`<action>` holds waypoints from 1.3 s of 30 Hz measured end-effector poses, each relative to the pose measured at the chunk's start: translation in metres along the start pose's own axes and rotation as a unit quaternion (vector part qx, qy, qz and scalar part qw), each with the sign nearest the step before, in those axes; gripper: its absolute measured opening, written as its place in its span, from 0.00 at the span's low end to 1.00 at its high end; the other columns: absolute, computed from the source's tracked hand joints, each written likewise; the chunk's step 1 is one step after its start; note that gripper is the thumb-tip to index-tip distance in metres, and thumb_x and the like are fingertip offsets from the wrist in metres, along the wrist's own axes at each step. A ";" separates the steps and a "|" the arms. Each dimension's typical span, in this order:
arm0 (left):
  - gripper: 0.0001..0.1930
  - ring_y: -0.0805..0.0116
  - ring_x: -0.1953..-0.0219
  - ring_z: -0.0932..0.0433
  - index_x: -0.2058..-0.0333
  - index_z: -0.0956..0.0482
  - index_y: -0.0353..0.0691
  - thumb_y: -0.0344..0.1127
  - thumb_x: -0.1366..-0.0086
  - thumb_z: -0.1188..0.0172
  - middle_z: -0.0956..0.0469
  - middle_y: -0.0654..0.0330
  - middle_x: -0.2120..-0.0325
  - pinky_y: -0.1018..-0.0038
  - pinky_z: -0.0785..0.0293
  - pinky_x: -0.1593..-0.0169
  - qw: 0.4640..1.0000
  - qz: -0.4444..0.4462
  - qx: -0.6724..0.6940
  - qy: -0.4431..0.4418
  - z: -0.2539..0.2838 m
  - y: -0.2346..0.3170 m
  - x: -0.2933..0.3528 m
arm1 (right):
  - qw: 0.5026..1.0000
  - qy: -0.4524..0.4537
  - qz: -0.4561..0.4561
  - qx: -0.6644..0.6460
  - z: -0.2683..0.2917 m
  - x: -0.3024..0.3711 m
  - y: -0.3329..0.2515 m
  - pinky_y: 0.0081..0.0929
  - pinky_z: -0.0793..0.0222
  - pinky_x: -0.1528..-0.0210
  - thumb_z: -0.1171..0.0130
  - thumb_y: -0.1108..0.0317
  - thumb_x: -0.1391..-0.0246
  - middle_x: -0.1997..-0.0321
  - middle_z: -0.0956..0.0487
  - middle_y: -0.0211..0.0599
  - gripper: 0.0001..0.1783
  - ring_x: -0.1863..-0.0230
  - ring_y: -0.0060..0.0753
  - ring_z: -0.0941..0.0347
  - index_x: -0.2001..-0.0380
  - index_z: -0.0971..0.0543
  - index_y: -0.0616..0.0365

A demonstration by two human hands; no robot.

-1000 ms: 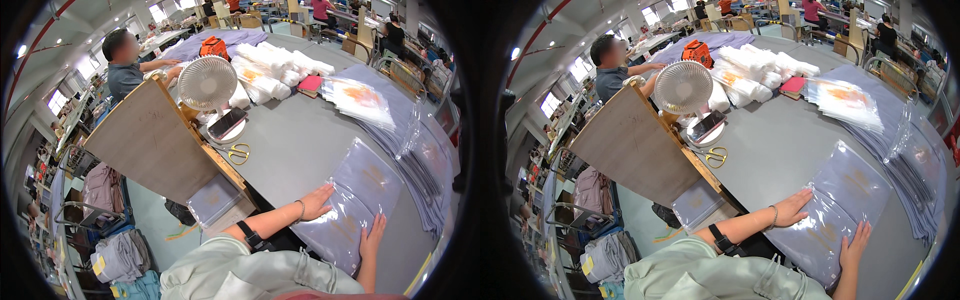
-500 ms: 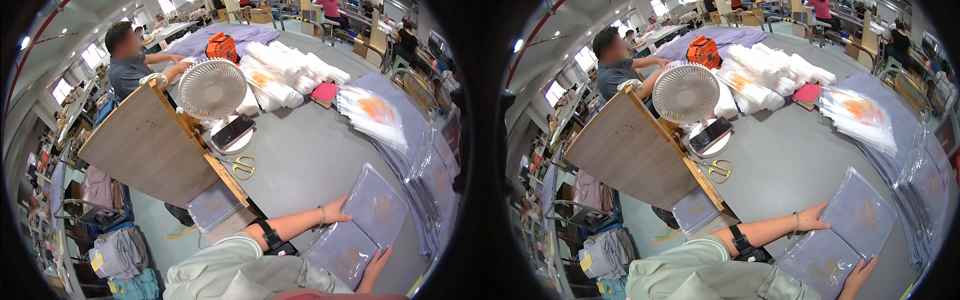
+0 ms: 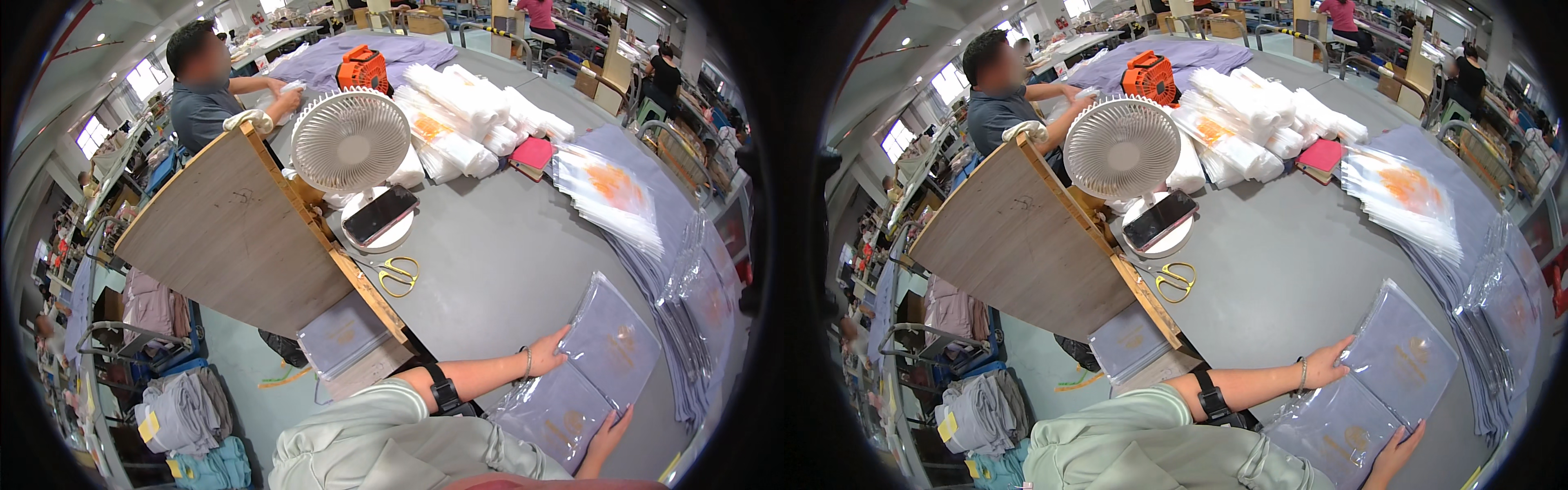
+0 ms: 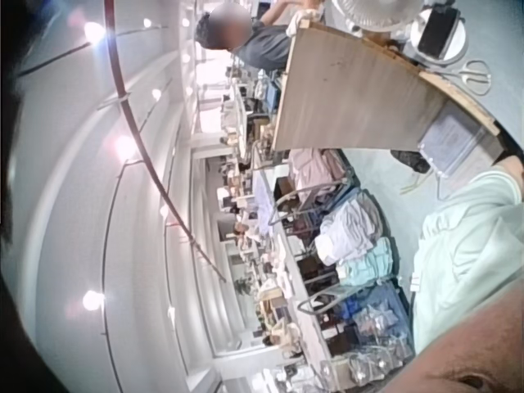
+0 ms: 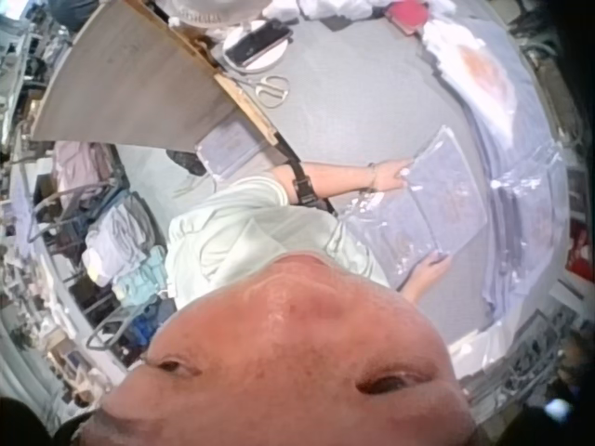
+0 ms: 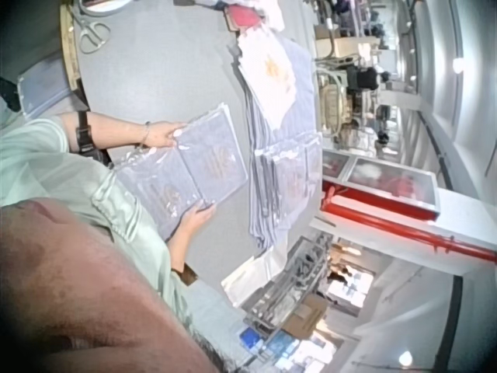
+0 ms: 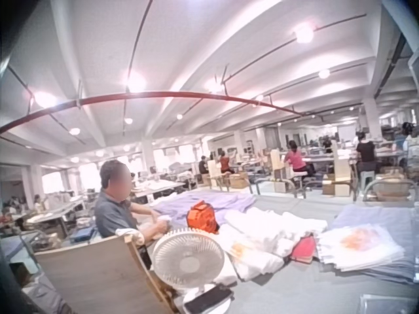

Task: The person places folded gray garments into clear plastic bags, seals them, and stacks them on a table. The process is repeated continuously with multiple items.

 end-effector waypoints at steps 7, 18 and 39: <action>0.28 0.68 0.57 0.26 0.45 0.37 0.32 0.35 0.42 0.39 0.26 0.54 0.56 0.71 0.28 0.53 0.902 0.191 0.362 -0.138 -0.005 0.002 0.005 | 0.999 0.036 0.004 0.016 0.002 -0.002 0.006 0.37 0.50 0.36 0.52 0.61 0.40 0.39 0.38 0.54 0.30 0.38 0.49 0.42 0.40 0.43 0.66; 0.20 0.72 0.57 0.28 0.48 0.32 0.35 0.26 0.41 0.46 0.26 0.61 0.57 0.74 0.30 0.52 0.920 0.112 0.346 -0.146 -0.005 0.007 0.009 | 0.806 -0.150 -0.332 -0.467 0.007 0.009 0.049 0.34 0.30 0.54 0.48 0.55 0.41 0.58 0.24 0.42 0.22 0.58 0.35 0.26 0.54 0.29 0.64; 0.21 0.71 0.57 0.25 0.47 0.34 0.35 0.25 0.40 0.47 0.26 0.59 0.57 0.72 0.27 0.53 0.890 0.161 0.400 -0.148 -0.035 0.016 0.021 | 0.772 -0.173 -0.273 -0.548 0.011 0.028 0.065 0.33 0.28 0.56 0.47 0.58 0.42 0.56 0.23 0.42 0.22 0.59 0.34 0.25 0.52 0.30 0.64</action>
Point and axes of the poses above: each hand's wrist, its own x-axis away from the middle knuckle, its own z-axis out of the back of the hand, y = z × x, the point moved 6 cm from there along -x, towards the middle knuckle
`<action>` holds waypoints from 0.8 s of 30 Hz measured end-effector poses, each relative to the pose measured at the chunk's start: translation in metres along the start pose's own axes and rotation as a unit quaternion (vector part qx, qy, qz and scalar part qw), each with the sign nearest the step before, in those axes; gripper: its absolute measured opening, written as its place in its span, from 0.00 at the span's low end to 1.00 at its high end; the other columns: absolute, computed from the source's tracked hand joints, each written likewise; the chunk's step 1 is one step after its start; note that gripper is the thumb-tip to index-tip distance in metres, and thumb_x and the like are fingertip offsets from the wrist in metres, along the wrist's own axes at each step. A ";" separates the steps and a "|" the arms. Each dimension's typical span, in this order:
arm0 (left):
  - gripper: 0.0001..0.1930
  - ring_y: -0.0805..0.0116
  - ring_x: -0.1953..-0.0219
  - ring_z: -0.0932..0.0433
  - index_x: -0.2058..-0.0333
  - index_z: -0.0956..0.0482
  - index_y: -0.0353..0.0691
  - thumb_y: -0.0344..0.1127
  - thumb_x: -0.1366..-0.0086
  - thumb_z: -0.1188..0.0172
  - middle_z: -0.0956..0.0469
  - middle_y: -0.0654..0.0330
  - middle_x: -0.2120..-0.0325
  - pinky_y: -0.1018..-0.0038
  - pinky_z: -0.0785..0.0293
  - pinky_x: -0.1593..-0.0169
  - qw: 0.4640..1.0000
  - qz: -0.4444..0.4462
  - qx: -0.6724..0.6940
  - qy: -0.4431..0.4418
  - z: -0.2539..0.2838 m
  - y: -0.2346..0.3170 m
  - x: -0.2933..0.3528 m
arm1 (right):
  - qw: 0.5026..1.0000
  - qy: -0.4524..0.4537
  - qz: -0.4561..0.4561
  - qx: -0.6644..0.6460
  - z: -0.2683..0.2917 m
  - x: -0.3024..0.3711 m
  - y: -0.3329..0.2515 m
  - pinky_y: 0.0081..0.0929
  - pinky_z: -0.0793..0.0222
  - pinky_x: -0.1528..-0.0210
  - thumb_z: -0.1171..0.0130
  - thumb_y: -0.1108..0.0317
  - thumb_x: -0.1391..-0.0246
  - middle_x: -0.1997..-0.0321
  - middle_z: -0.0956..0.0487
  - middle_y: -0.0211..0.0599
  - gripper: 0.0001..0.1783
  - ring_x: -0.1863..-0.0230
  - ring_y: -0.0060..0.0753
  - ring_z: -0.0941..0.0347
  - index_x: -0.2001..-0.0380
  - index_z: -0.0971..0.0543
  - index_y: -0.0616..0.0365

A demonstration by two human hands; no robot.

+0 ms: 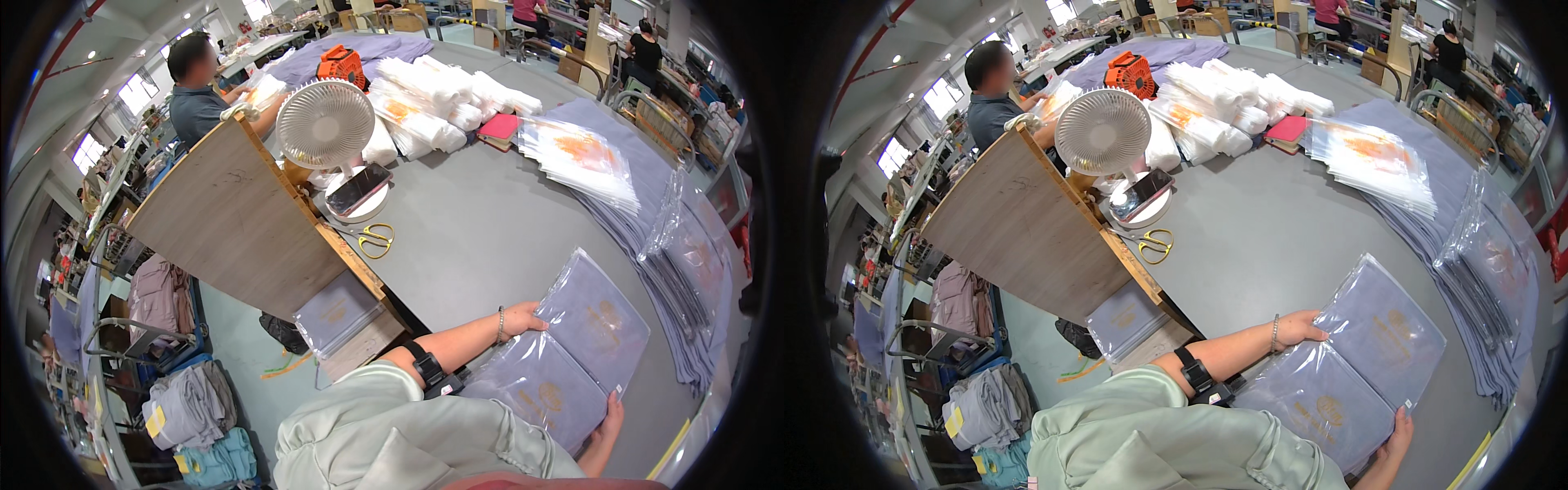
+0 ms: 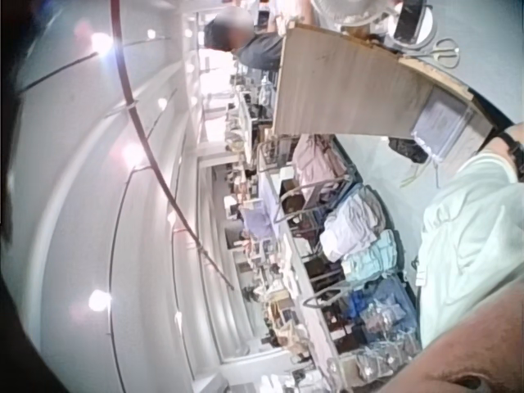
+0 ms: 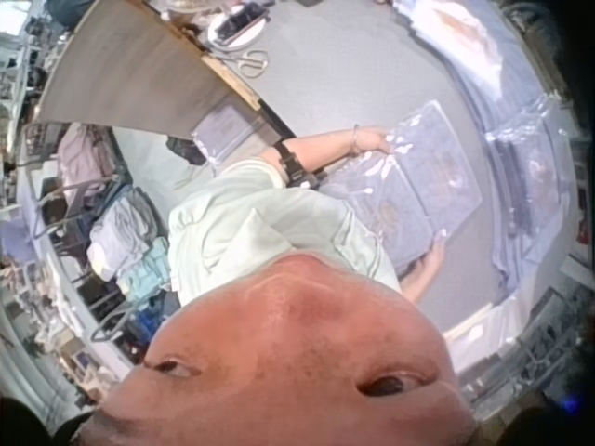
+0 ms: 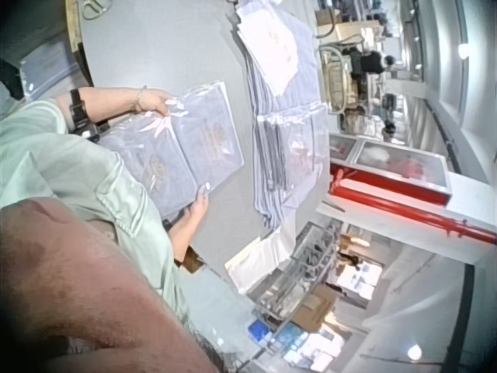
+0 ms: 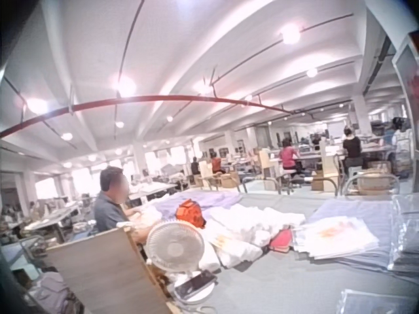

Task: The person places folded gray garments into clear plastic bags, seals them, and stacks them on a table. The process is repeated continuously with multiple items.

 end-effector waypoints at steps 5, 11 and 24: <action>0.21 0.71 0.57 0.25 0.47 0.33 0.35 0.25 0.40 0.47 0.26 0.59 0.57 0.72 0.27 0.53 1.000 -0.003 -0.005 0.007 -0.001 0.003 0.002 | 1.000 -0.014 -0.001 -0.004 0.003 -0.004 0.001 0.33 0.28 0.56 0.47 0.57 0.42 0.56 0.24 0.42 0.22 0.59 0.35 0.25 0.52 0.30 0.65; 0.21 0.71 0.56 0.26 0.48 0.33 0.35 0.26 0.41 0.46 0.26 0.59 0.57 0.72 0.28 0.52 1.000 0.002 0.014 -0.007 0.000 0.000 0.000 | 1.000 0.004 -0.008 -0.012 -0.001 -0.001 -0.001 0.33 0.28 0.56 0.47 0.57 0.42 0.57 0.24 0.42 0.22 0.59 0.34 0.25 0.53 0.29 0.65; 0.22 0.71 0.54 0.27 0.46 0.34 0.35 0.26 0.41 0.46 0.27 0.60 0.55 0.71 0.30 0.49 1.000 0.007 -0.006 -0.004 0.004 -0.004 -0.003 | 0.999 0.038 -0.012 -0.001 -0.007 0.006 -0.007 0.32 0.29 0.56 0.46 0.57 0.43 0.56 0.24 0.40 0.21 0.58 0.33 0.26 0.54 0.29 0.64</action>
Point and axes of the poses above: each hand's wrist, its own x-axis away from the middle knuckle, its own z-axis out of the back of the hand, y = z × x, the point moved 6 cm from there along -x, towards the middle knuckle
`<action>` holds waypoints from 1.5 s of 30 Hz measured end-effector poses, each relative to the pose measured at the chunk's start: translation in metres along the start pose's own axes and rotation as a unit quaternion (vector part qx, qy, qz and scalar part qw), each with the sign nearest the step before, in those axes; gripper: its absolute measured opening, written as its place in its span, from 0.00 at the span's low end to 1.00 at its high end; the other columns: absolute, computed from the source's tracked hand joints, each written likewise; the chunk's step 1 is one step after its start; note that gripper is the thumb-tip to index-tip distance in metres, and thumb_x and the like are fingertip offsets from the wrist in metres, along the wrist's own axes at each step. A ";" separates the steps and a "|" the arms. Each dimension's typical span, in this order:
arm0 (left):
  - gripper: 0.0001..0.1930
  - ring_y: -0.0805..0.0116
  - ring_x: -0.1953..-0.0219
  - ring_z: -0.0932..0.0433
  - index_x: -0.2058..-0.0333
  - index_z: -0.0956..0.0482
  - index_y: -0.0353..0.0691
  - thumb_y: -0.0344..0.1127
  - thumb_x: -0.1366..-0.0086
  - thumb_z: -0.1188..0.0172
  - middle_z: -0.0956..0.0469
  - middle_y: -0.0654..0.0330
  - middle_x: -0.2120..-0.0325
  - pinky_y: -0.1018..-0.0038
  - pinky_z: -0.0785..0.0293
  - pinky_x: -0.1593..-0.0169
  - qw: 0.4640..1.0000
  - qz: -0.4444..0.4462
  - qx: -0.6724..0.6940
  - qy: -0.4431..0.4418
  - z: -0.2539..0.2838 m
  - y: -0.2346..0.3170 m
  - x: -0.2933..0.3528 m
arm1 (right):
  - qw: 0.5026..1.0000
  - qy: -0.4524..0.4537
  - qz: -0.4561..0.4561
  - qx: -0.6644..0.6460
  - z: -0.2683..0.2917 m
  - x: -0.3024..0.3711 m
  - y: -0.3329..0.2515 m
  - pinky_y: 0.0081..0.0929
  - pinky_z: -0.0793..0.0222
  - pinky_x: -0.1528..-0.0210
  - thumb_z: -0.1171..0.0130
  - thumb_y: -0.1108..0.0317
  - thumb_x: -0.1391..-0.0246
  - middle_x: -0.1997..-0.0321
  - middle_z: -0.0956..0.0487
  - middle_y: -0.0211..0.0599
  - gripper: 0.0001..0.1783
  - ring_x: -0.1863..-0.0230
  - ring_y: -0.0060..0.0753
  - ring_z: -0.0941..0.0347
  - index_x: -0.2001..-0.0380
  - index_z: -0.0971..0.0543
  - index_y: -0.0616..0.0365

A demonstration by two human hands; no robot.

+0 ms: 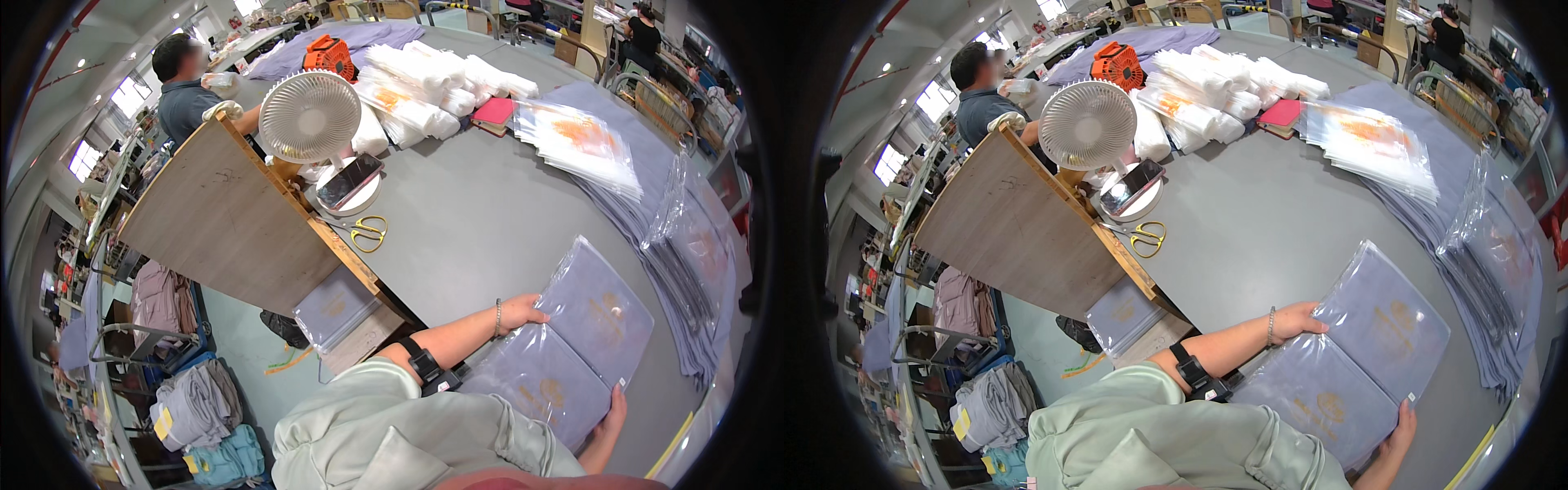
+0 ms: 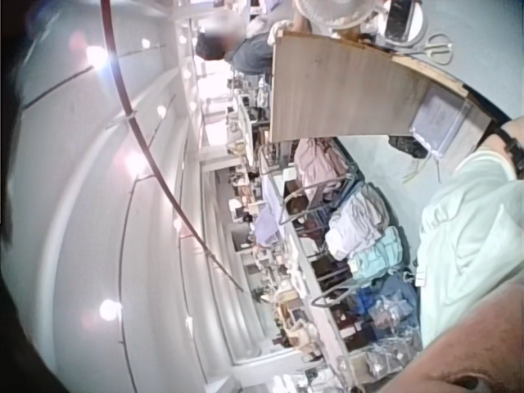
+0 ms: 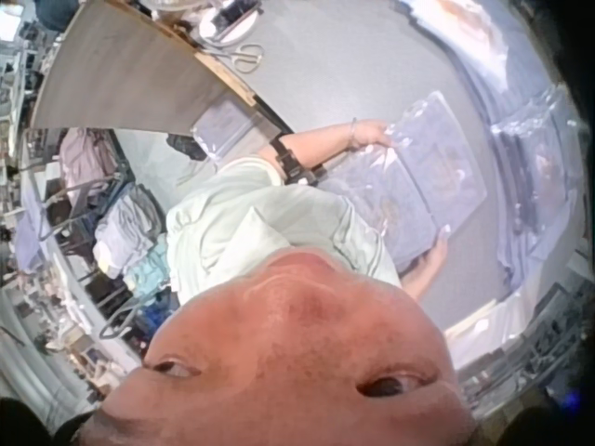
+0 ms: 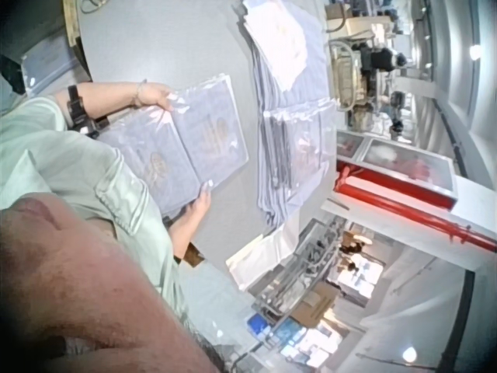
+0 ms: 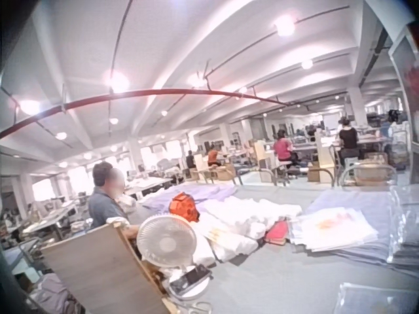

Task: The person places folded gray garments into clear plastic bags, seals them, and stacks them on a table. The process is repeated continuously with multiple items.

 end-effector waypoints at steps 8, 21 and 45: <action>0.22 0.73 0.53 0.28 0.46 0.34 0.35 0.27 0.41 0.45 0.27 0.61 0.56 0.72 0.30 0.51 1.000 0.001 0.003 0.014 0.000 0.004 0.004 | 1.000 0.003 0.001 0.009 0.002 -0.002 0.001 0.34 0.30 0.52 0.48 0.57 0.42 0.54 0.25 0.40 0.23 0.55 0.35 0.27 0.51 0.30 0.63; 0.25 0.63 0.55 0.26 0.47 0.36 0.33 0.23 0.44 0.45 0.27 0.55 0.55 0.67 0.27 0.52 0.997 0.029 0.039 0.061 0.001 0.016 0.028 | 0.978 -0.106 -0.145 -0.110 -0.029 0.005 0.008 0.35 0.26 0.55 0.41 0.66 0.47 0.58 0.23 0.43 0.18 0.59 0.35 0.24 0.55 0.28 0.65; 0.40 0.69 0.70 0.29 0.36 0.47 0.46 0.37 0.46 0.37 0.27 0.57 0.65 0.73 0.30 0.67 0.898 -0.112 -0.414 0.100 -0.161 0.208 -0.332 | 0.959 0.107 0.175 0.197 0.115 -0.216 -0.321 0.26 0.35 0.48 0.39 0.65 0.51 0.45 0.30 0.50 0.38 0.49 0.33 0.31 0.40 0.42 0.70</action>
Point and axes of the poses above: each hand's wrist, its own x-axis away from the middle knuckle, its own z-axis out of the back of the hand, y = z × x, the point moved 6 cm from there along -x, towards the middle knuckle
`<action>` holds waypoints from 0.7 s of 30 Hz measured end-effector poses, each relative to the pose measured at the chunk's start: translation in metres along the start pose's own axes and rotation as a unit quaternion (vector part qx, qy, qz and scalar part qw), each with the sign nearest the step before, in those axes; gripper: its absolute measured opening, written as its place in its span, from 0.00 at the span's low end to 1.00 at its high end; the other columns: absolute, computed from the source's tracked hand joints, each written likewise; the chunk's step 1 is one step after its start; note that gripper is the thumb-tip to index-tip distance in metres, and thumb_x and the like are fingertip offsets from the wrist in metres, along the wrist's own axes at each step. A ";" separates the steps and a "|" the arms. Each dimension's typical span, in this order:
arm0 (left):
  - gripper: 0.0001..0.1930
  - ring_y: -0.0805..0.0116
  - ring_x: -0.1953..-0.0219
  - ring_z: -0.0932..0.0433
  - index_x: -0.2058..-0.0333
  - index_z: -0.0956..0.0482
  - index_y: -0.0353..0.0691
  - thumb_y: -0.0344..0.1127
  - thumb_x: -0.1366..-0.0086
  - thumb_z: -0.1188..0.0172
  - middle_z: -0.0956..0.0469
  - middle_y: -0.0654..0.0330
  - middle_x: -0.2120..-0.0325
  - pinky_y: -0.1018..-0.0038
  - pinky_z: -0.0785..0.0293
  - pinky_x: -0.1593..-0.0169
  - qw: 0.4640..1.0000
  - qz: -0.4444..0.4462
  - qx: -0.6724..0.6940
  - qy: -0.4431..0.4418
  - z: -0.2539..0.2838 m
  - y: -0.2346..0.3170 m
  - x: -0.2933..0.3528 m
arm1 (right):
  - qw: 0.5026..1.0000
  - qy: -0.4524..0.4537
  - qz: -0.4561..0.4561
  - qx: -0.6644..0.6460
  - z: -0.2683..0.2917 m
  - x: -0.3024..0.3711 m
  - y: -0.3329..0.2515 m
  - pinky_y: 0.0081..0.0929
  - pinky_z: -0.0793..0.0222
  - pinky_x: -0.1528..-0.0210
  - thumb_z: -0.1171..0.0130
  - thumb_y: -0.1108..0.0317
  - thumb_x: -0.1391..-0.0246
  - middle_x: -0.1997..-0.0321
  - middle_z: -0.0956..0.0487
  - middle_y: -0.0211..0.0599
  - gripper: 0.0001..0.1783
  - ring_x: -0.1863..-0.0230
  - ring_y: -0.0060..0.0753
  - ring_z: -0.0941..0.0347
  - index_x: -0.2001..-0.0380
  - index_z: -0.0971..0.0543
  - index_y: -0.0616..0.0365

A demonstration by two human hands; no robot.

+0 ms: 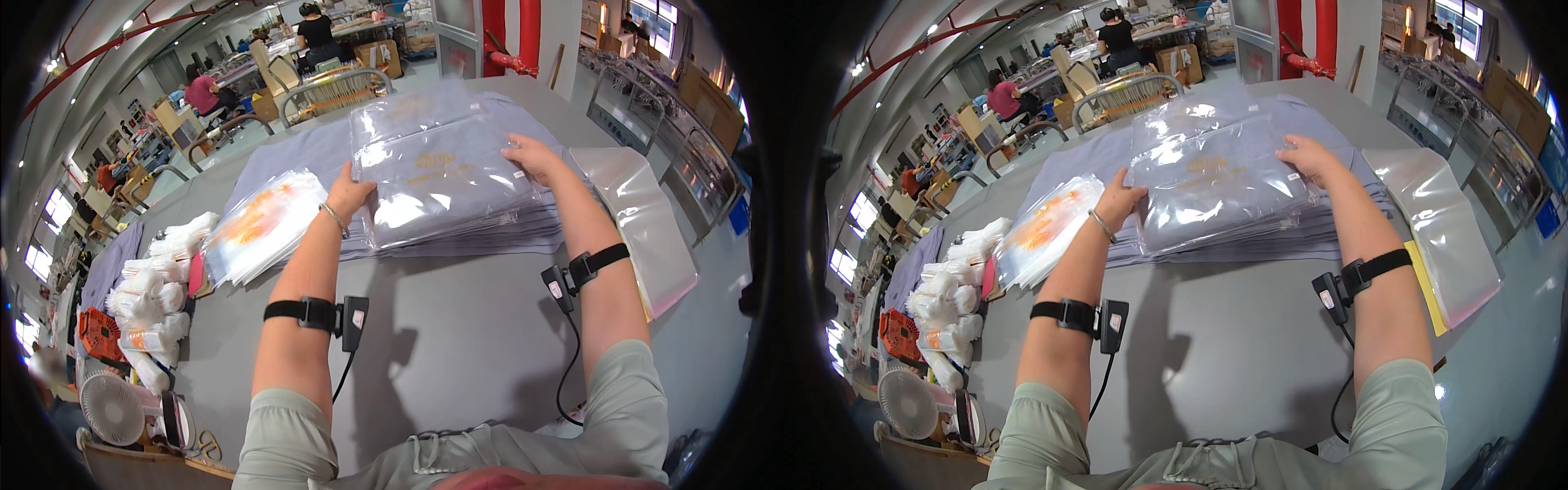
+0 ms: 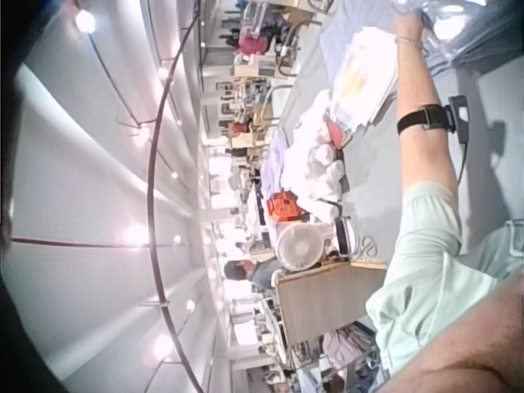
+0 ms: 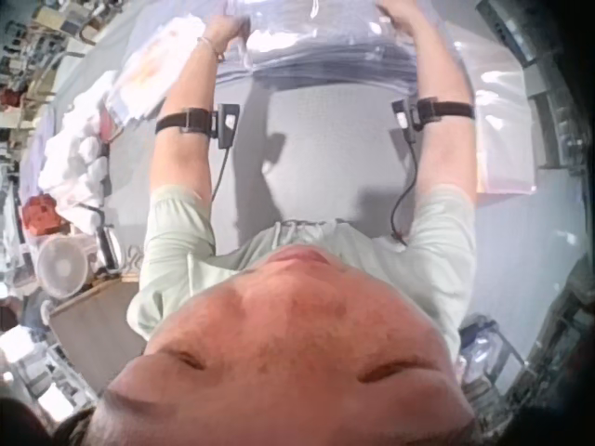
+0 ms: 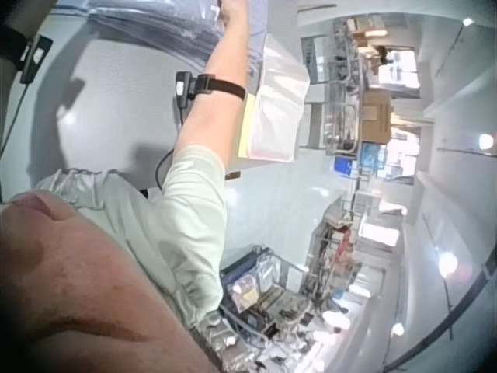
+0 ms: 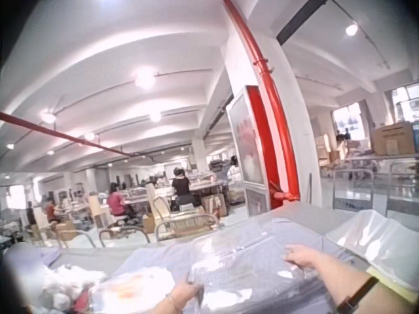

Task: The person places folded gray garments into clear plastic bags, seals them, and stacks them on a table. The process is repeated continuously with multiple items.

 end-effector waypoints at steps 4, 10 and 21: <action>0.38 0.70 0.64 0.26 0.37 0.48 0.37 0.27 0.45 0.39 0.24 0.53 0.62 0.77 0.29 0.61 0.995 -0.089 -0.029 0.024 -0.002 -0.013 -0.031 | 0.994 0.049 0.057 0.085 0.009 -0.026 0.023 0.28 0.31 0.57 0.38 0.62 0.52 0.54 0.24 0.50 0.34 0.58 0.34 0.26 0.45 0.34 0.69; 0.33 0.66 0.55 0.28 0.38 0.47 0.34 0.37 0.39 0.44 0.27 0.51 0.55 0.74 0.32 0.53 0.996 -0.082 -0.022 0.024 -0.010 0.005 -0.042 | 0.986 0.070 0.068 0.133 0.005 -0.030 0.006 0.28 0.30 0.59 0.40 0.59 0.49 0.55 0.24 0.49 0.35 0.59 0.34 0.26 0.41 0.37 0.64; 0.30 0.65 0.46 0.34 0.38 0.46 0.35 0.39 0.35 0.49 0.33 0.54 0.46 0.74 0.38 0.46 0.995 0.002 0.094 -0.012 -0.020 -0.022 -0.001 | 0.992 0.036 0.037 0.117 -0.004 -0.024 0.037 0.34 0.40 0.43 0.55 0.45 0.42 0.42 0.33 0.51 0.38 0.43 0.46 0.34 0.37 0.45 0.63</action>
Point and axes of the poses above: each hand's wrist, its own x-axis away from the middle knuckle, its own z-axis out of the back of the hand, y = z × x, the point moved 6 cm from there along -x, towards the middle knuckle
